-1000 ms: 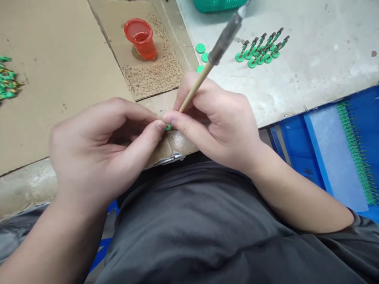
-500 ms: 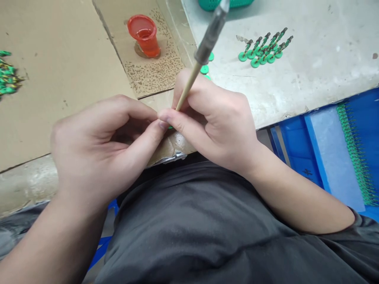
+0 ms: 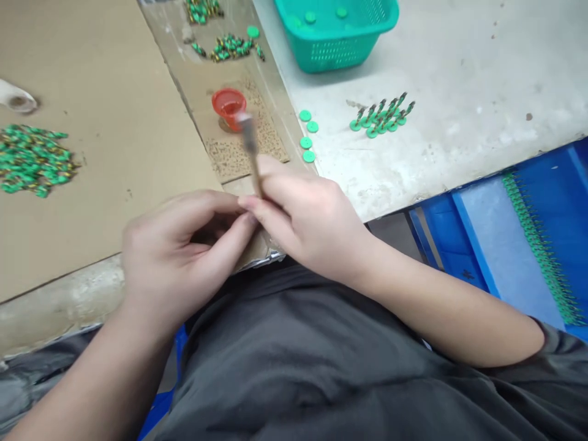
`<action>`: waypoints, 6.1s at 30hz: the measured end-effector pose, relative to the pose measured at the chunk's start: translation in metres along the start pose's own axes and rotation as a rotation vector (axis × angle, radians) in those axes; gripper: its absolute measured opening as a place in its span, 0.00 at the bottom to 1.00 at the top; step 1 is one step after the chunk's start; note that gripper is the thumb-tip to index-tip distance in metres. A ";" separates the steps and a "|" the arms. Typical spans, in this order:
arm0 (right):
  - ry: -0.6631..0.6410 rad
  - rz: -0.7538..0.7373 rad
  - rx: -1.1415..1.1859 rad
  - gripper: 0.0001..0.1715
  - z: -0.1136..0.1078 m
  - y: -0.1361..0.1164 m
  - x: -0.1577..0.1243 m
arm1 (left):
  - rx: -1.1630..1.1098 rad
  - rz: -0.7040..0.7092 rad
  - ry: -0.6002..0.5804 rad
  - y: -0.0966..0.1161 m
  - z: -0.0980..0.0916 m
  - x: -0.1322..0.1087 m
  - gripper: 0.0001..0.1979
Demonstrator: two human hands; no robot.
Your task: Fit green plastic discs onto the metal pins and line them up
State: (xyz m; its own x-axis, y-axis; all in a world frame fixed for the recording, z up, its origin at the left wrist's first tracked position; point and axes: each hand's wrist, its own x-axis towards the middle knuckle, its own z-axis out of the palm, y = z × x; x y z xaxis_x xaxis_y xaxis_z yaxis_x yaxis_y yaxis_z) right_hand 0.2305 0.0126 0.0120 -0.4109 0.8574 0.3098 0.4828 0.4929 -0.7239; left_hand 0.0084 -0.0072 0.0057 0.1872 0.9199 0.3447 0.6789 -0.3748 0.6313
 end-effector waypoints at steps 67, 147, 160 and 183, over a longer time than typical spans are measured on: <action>0.004 -0.307 0.025 0.12 0.001 0.023 0.000 | 0.045 0.129 -0.110 -0.007 0.004 0.006 0.08; 0.517 0.471 0.513 0.33 -0.077 0.015 -0.097 | 0.457 0.245 -0.452 0.017 0.053 0.201 0.09; 0.181 0.277 1.065 0.26 -0.100 -0.003 -0.096 | 0.109 -0.001 -0.464 0.003 -0.021 0.070 0.24; 0.410 0.376 0.667 0.04 -0.043 0.005 -0.009 | 0.089 0.278 -0.045 -0.026 -0.016 0.006 0.12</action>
State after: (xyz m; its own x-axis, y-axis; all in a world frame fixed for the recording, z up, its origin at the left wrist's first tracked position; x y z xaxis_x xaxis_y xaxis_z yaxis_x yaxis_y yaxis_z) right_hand 0.2701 0.0142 0.0320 0.0580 0.9949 0.0826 -0.0765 0.0869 -0.9933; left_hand -0.0196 0.0062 0.0030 0.4047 0.7884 0.4632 0.6567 -0.6031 0.4527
